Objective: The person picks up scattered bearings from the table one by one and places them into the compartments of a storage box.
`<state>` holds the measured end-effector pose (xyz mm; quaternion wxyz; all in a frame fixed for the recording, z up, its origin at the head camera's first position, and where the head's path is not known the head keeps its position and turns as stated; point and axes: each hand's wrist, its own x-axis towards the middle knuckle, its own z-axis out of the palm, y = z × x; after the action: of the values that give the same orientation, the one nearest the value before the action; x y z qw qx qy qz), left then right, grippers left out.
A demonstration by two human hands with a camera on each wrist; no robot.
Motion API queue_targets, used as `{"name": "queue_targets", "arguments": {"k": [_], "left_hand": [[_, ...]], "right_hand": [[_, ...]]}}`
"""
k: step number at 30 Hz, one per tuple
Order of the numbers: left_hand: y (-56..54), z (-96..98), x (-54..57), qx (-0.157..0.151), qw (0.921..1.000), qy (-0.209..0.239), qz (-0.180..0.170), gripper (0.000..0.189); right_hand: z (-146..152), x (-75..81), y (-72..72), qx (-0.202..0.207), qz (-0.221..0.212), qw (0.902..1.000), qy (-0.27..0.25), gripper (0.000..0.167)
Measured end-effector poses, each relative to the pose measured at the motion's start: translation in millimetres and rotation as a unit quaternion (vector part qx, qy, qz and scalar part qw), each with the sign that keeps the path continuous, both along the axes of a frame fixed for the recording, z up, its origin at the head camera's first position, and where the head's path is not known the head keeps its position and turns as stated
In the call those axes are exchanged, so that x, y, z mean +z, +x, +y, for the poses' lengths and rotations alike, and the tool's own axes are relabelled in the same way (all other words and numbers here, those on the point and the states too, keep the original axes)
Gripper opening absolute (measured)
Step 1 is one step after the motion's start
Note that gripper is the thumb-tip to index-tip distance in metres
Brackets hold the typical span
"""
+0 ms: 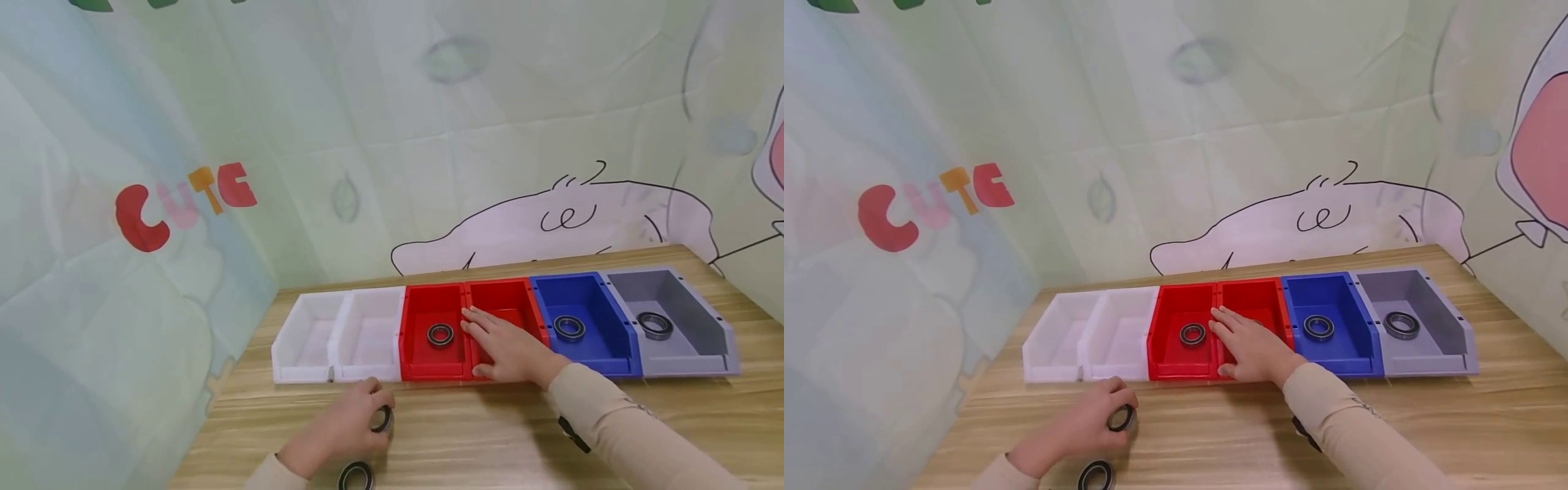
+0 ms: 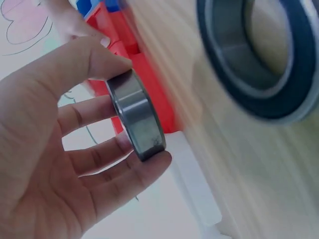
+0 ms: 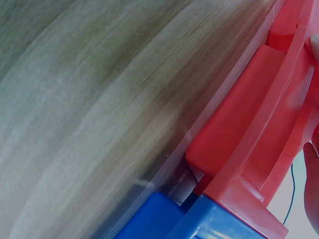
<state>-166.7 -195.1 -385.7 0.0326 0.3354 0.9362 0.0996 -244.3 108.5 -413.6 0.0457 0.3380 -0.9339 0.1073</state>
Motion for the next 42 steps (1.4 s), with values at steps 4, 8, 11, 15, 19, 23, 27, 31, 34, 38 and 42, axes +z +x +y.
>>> {"name": "queue_targets", "arguments": {"k": [4, 8, 11, 15, 19, 23, 27, 31, 34, 38, 42], "left_hand": [[-2.8, -1.6, 3.9, -0.003, 0.9992, 0.002, 0.041, 0.029], [-10.4, -3.9, 7.4, 0.0, 0.9966, -0.003, 0.083, 0.027], [-19.2, -6.3, 10.8, 0.014, 0.9951, -0.008, 0.097, 0.025], [-33.3, -10.5, 15.2, 0.031, 0.994, -0.013, 0.104, 0.024], [-49.3, -12.4, 17.8, 0.046, 0.9929, -0.015, 0.109, 0.022], [-68.2, -10.7, 18.6, 0.059, 0.9922, -0.017, 0.109, 0.022], [-87.9, -6.4, 17.1, 0.078, 0.9927, -0.026, 0.088, 0.023], [-104.3, -1.2, 12.2, 0.098, 0.9923, -0.041, 0.063, 0.025], [-113.7, 2.3, 8.8, 0.103, 0.9922, -0.047, 0.052, 0.024], [-125.3, 7.0, 4.8, 0.11, 0.9918, -0.051, 0.042, 0.025], [-137.4, 10.8, -1.9, 0.136, 0.9886, -0.062, 0.016, 0.028]], "right_hand": [[0, 0.6, 0.2, -0.003, -0.004, 1.0, -0.002, 0.08], [-1, 0.2, -0.3, -0.002, -0.006, 1.0, -0.005, 0.08], [0, -0.5, -0.4, -0.002, -0.007, 0.9999, -0.009, 0.079], [2, -1.5, -0.3, -0.004, -0.008, 0.9999, -0.011, 0.079], [1, -1.2, -0.2, -0.001, -0.007, 0.9999, -0.012, 0.079], [0, 0.3, 0.5, 0.001, -0.007, 0.9999, -0.012, 0.078], [-1, 1.8, 1.2, -0.003, -0.016, 0.9998, -0.013, 0.078], [-2, 2.6, 1.2, -0.01, -0.017, 0.9998, -0.01, 0.077], [-3, 3.2, 0.8, -0.01, -0.015, 0.9998, -0.006, 0.077], [-3, 5.1, 0.2, -0.01, -0.011, 0.9999, 0.0, 0.077], [-3, 6.4, 0.0, -0.013, -0.014, 0.9998, 0.002, 0.077]]}}
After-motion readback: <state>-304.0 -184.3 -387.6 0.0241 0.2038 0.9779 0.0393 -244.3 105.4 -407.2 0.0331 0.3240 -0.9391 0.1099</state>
